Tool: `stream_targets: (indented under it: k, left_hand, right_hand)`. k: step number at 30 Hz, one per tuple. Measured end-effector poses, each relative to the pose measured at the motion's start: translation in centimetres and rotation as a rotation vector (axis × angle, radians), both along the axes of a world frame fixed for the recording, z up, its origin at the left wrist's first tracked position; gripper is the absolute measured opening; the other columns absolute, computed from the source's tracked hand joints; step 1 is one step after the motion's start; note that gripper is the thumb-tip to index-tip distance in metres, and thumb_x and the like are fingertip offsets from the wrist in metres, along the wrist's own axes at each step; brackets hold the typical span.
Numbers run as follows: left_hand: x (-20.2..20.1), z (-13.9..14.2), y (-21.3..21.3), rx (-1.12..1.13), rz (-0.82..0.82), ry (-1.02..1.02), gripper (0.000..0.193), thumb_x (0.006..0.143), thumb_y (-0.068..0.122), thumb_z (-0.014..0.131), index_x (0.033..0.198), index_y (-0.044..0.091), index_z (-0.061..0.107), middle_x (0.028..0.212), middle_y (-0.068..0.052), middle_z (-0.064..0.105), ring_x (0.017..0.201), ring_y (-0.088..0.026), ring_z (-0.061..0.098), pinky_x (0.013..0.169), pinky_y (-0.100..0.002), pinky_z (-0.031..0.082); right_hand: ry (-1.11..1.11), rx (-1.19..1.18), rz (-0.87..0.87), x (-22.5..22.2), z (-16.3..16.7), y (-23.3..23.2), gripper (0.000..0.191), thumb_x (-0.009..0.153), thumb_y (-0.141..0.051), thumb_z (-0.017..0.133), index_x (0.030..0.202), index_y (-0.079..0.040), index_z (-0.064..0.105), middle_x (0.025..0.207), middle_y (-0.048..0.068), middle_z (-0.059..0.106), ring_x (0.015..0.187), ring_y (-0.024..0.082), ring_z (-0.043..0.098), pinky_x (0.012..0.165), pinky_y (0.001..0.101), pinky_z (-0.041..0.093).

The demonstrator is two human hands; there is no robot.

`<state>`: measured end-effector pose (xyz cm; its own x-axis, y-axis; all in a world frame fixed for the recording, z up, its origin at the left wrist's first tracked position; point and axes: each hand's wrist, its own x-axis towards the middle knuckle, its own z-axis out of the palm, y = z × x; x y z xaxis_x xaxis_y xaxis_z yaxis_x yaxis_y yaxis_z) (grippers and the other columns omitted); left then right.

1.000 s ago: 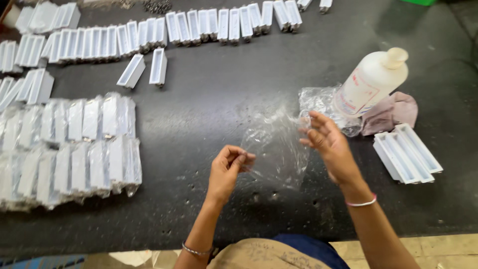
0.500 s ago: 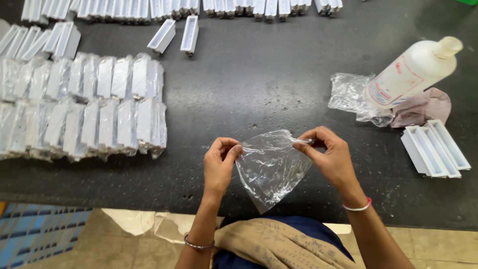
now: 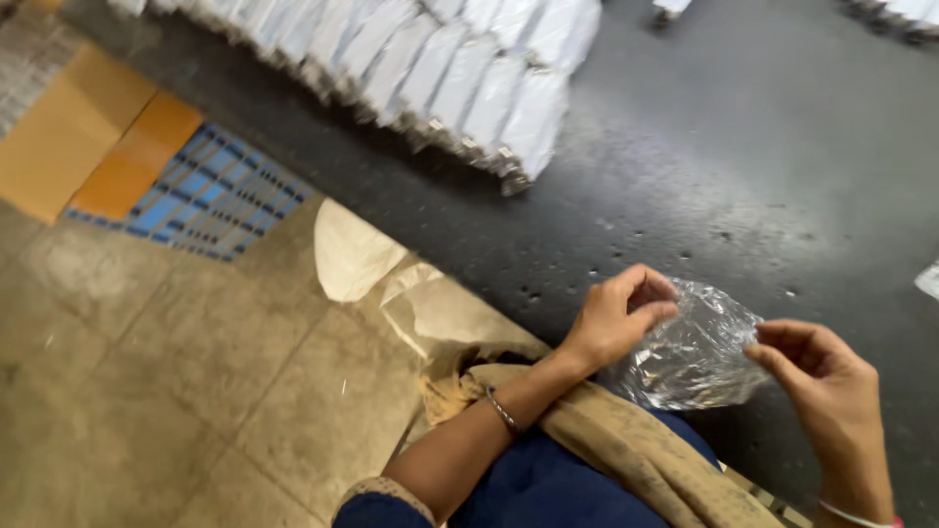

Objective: The person wraps small white rectangular components individually in clear plastic film on a black worktable. They pick up a component, place it on a sheet of film, fold the film around it, and set the wrapped unit aside. The process repeats with multiple components throughout the clip.

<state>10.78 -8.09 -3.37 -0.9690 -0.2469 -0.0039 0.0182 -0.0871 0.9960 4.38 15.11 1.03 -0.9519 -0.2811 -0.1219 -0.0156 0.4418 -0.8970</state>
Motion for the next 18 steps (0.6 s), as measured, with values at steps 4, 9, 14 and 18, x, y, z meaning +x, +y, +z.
stream_targets:
  k: [4,9,14,18]
  left_hand:
    - [1.9,-1.0,-3.5,0.100,0.053,-0.020,0.012,0.100,0.011,0.066,0.109,0.003,0.067,0.090,-0.006,0.075,0.071,-0.013,0.067,0.065,-0.029,0.058]
    - [3.4,-0.3,-5.9,-0.170,0.297,0.090,0.012,0.101,0.015,0.065,0.105,0.004,0.068,0.089,-0.006,0.076,0.079,-0.011,0.073,0.070,-0.027,0.060]
    - [2.3,0.3,-9.9,-0.275,0.485,0.070,0.012,0.101,0.016,0.069,0.100,0.004,0.071,0.081,-0.007,0.075,0.069,-0.013,0.065,0.062,-0.028,0.052]
    - [0.1,0.9,-12.0,-0.275,0.442,0.188,0.013,0.101,0.017,0.067,0.102,0.005,0.070,0.080,-0.003,0.073,0.073,-0.008,0.068,0.065,-0.025,0.054]
  right_hand:
    - [-0.009,0.171,0.063,1.4,-1.3,-2.9,0.028,0.091,-0.004,0.075,0.117,0.004,0.072,0.106,0.013,0.075,0.094,0.017,0.071,0.085,0.0296,0.057]
    - [0.081,0.139,0.096,0.6,-1.5,-6.1,0.021,0.098,-0.006,0.071,0.117,0.004,0.070,0.104,0.011,0.073,0.092,0.015,0.067,0.082,0.0281,0.054]
    - [-0.152,-0.050,0.118,-1.2,-2.2,-7.7,0.028,0.096,-0.012,0.067,0.122,-0.003,0.067,0.098,0.007,0.068,0.088,0.013,0.064,0.078,0.0278,0.055]
    - [-0.430,-0.382,0.115,-2.3,-2.7,-8.5,0.027,0.098,-0.013,0.064,0.122,0.000,0.064,0.106,0.006,0.067,0.094,0.013,0.064,0.079,0.0263,0.052]
